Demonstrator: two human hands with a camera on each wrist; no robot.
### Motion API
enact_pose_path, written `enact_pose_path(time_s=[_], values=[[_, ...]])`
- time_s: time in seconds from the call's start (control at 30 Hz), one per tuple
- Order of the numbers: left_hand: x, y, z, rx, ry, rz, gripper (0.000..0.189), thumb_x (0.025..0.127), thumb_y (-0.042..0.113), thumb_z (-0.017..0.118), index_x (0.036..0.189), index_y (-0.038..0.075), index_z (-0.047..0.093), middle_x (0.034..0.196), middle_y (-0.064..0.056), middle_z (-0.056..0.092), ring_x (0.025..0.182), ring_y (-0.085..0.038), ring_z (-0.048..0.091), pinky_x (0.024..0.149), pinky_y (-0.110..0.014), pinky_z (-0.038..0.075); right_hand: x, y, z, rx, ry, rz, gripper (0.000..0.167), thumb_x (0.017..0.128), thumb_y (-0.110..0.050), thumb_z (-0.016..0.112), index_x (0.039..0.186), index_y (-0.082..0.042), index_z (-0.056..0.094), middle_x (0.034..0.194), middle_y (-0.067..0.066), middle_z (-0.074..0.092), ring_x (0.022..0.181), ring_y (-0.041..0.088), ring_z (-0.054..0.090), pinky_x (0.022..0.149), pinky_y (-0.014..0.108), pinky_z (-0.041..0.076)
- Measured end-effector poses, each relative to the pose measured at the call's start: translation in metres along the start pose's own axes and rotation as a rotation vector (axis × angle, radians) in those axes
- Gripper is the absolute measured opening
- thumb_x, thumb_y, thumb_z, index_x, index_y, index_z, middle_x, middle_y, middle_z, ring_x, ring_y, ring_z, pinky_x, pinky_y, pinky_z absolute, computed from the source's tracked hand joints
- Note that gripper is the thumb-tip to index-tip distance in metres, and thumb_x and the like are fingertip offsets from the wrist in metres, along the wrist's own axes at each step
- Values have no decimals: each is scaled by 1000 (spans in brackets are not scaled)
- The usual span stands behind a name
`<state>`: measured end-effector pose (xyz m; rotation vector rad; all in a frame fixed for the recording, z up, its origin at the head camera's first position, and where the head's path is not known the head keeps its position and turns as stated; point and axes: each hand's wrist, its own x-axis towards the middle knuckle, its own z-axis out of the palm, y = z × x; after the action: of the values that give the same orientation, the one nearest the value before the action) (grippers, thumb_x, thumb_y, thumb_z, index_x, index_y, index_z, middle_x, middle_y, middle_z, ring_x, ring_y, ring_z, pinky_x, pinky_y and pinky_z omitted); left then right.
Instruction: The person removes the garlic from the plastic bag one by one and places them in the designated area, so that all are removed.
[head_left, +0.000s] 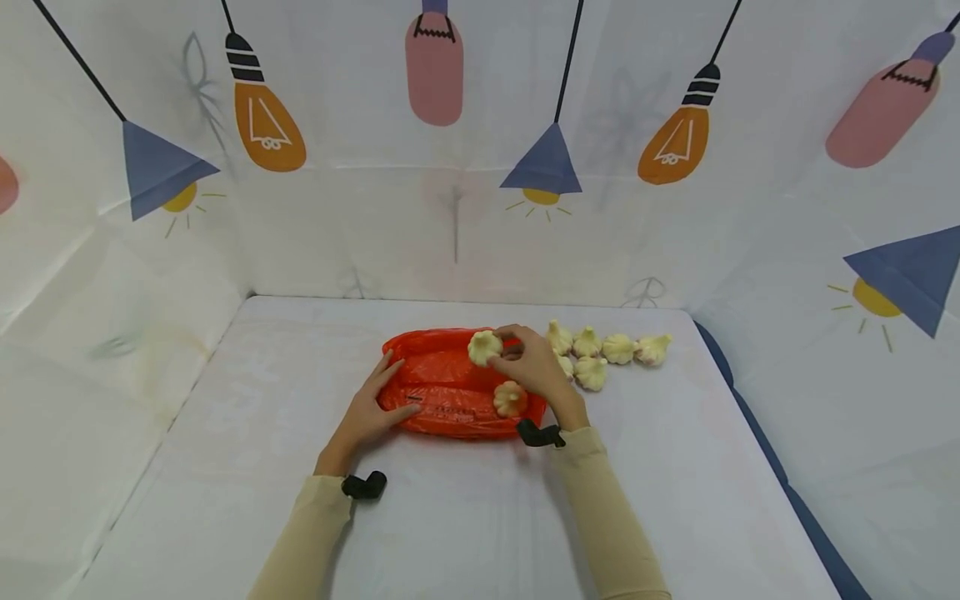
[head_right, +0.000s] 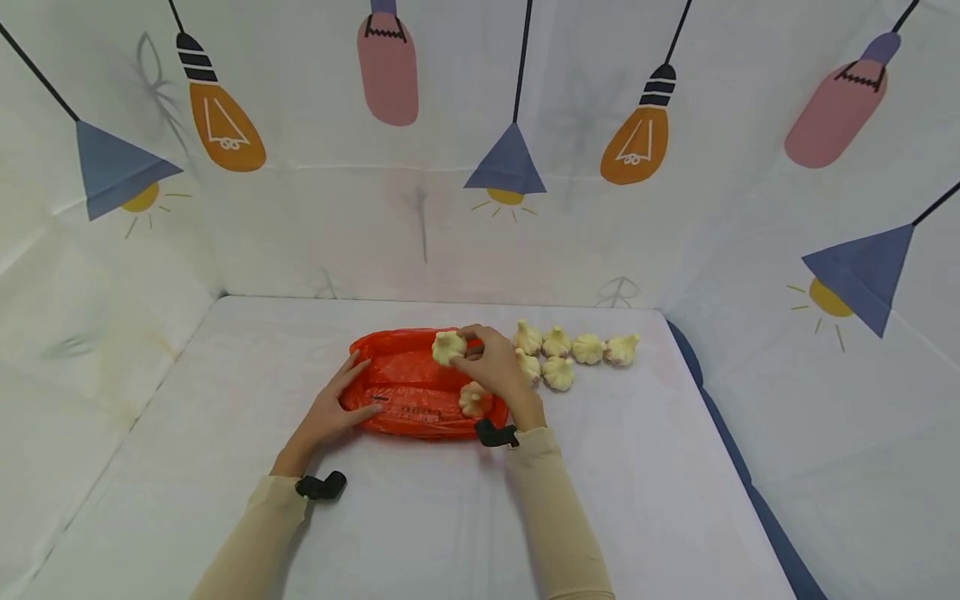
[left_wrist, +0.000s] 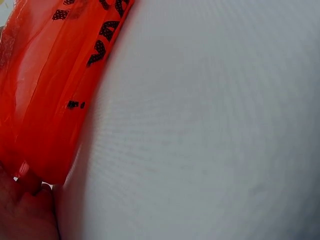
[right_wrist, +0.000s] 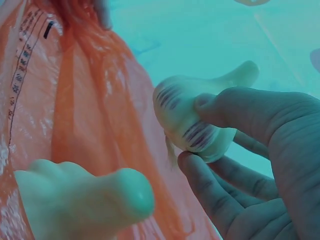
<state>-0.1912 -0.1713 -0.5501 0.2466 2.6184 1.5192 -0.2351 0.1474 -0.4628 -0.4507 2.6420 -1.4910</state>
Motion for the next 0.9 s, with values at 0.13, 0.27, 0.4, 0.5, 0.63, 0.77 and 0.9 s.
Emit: enact_pose_path(time_s=[0.13, 0.27, 0.4, 0.5, 0.63, 0.77, 0.9], values=[[0, 0, -1, -8, 5, 15, 92, 86, 41, 83, 162, 20, 36, 174, 0, 12, 160, -36, 11, 123, -68, 19, -5, -3, -4, 7, 37, 2, 46, 91, -24, 80, 133, -14, 64, 130, 10, 64, 102, 25, 72, 85, 39, 62], [1, 0, 0, -10, 3, 14, 92, 86, 42, 83, 162, 21, 35, 175, 0, 12, 160, -36, 11, 123, -67, 20, -10, -6, -7, 27, 79, 14, 43, 90, -23, 79, 131, -18, 65, 129, 7, 64, 101, 24, 71, 84, 38, 62], [1, -1, -1, -3, 4, 13, 92, 86, 43, 82, 162, 21, 35, 175, 0, 11, 160, -36, 11, 123, -66, 21, -14, -9, -11, 68, 130, -6, 42, 91, -22, 79, 130, -17, 65, 132, 8, 63, 103, 26, 71, 85, 39, 62], [1, -1, -1, -1, 6, 17, 92, 86, 43, 83, 162, 21, 36, 175, 0, 12, 160, -36, 11, 123, -66, 21, -16, -9, -17, 90, 178, -45, 43, 90, -19, 79, 130, -13, 65, 133, 11, 62, 110, 30, 70, 90, 41, 62], [1, 0, -1, -7, 8, 20, 91, 86, 42, 83, 162, 22, 36, 174, 1, 12, 160, -35, 11, 123, -66, 21, -16, -4, -24, 125, 233, -59, 44, 89, -13, 80, 130, -7, 64, 133, 14, 60, 120, 35, 67, 97, 42, 59], [2, 0, 0, -3, 4, 18, 92, 86, 43, 82, 162, 22, 36, 174, 1, 12, 160, -35, 11, 123, -67, 21, -19, 1, -33, 146, 261, -50, 45, 89, -10, 80, 130, -3, 63, 134, 16, 60, 120, 37, 67, 97, 41, 59], [2, -1, 0, 10, 4, 13, 92, 85, 44, 82, 162, 22, 35, 174, 1, 12, 160, -36, 12, 123, -67, 21, -23, 7, -41, 152, 282, -35, 46, 88, -10, 81, 130, -4, 63, 136, 16, 59, 119, 38, 68, 94, 33, 60]])
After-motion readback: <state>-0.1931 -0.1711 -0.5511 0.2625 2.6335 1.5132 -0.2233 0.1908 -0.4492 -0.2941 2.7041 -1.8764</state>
